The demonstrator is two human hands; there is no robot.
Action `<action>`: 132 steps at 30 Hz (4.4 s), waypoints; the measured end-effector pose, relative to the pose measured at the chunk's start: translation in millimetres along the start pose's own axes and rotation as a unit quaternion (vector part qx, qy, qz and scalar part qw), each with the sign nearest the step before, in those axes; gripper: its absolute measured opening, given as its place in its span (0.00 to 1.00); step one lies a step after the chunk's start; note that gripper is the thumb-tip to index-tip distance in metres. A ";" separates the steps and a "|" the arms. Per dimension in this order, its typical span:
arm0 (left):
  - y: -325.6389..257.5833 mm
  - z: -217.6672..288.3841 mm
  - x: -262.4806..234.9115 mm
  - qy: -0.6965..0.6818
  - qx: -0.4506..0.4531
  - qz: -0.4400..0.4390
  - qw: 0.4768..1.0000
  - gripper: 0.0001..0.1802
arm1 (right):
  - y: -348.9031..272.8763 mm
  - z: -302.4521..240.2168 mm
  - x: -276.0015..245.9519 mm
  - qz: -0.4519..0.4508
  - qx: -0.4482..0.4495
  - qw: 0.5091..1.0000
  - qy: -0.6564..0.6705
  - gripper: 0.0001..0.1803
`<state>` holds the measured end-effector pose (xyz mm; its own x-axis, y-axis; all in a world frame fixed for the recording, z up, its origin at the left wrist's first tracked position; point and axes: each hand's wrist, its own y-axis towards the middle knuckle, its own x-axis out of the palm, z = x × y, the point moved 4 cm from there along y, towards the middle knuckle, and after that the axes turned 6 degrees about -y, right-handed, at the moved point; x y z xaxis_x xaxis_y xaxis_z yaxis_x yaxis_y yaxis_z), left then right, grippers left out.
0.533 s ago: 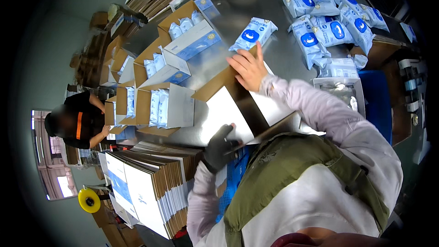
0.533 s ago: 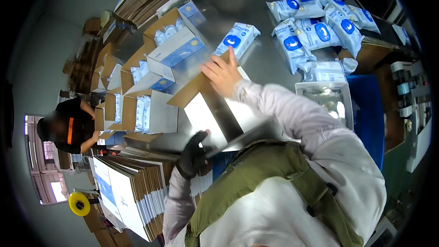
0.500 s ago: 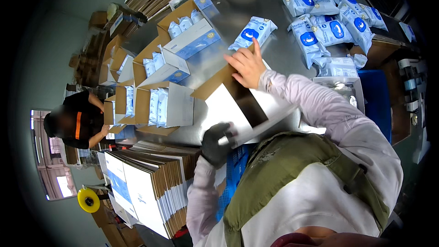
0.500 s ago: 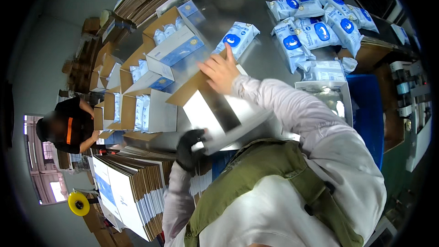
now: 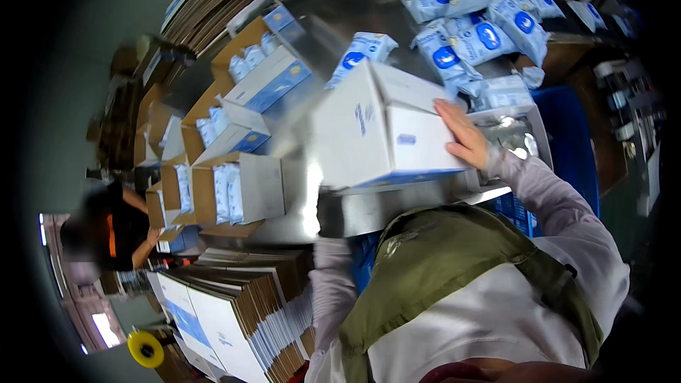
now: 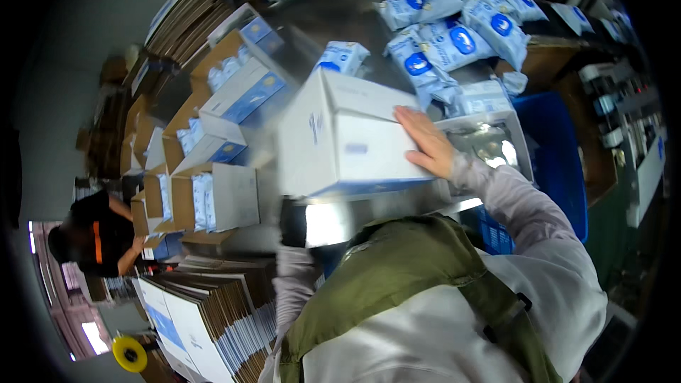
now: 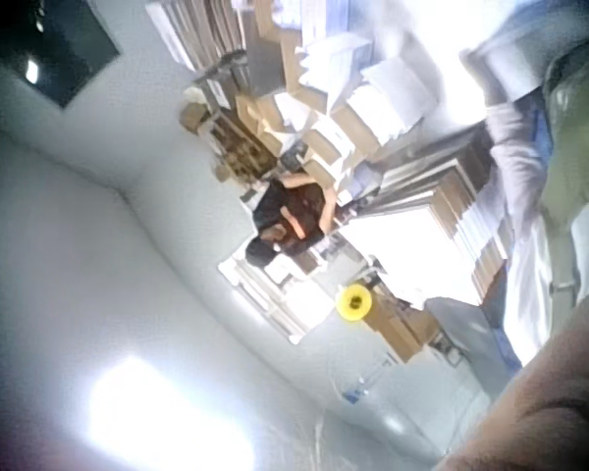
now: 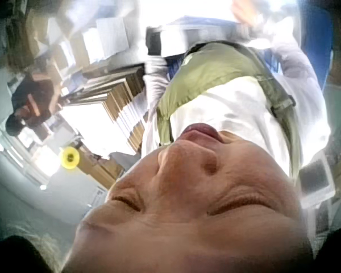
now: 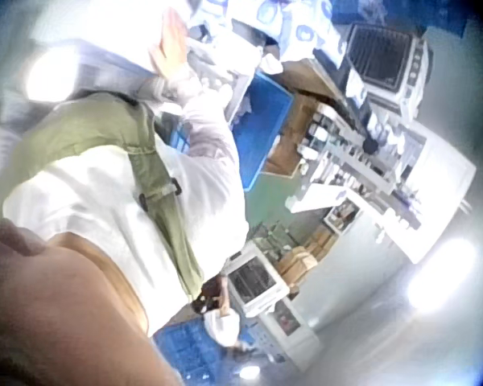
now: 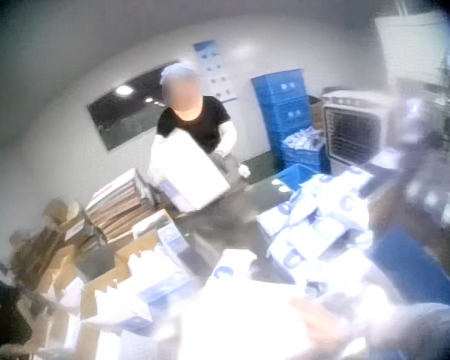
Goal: The person packs multiple blue and white packages into cardboard boxes, adding a small white object to each box, and then closes the box flaps.
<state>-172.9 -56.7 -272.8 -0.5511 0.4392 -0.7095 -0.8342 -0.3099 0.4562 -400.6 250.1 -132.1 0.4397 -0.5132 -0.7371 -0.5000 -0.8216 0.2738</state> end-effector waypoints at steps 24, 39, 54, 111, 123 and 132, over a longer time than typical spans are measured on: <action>55.8 -9.4 -111.3 0.185 -0.387 -0.129 0.894 0.27 | 97.0 120.2 190.2 -0.173 0.275 0.943 0.066 0.15; 76.3 7.9 -95.3 0.204 -0.495 -0.127 0.835 0.25 | 250.8 117.4 52.7 0.079 -0.021 0.996 0.046 0.47; 114.8 -17.6 -55.4 0.196 -0.393 -0.102 0.893 0.17 | 135.4 -14.0 238.3 -0.453 0.013 0.886 0.104 0.36; 114.3 4.5 25.7 -0.021 -0.425 0.248 0.870 0.42 | 284.2 0.8 258.2 -0.226 -0.057 0.947 -0.220 0.26; 70.3 124.3 45.8 0.174 -0.245 -0.353 0.886 0.58 | -1.0 47.3 -12.4 0.054 0.100 0.993 0.013 0.10; 55.2 135.1 40.5 0.038 0.062 -0.305 0.950 0.29 | -158.6 121.7 -1.2 0.015 0.360 0.915 -0.181 0.24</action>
<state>-243.9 57.8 -203.8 0.0334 0.4425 -0.8962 -0.9963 0.0854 0.0051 -412.6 411.3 -249.8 0.2065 -0.3106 -0.9279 -0.9270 -0.3654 -0.0840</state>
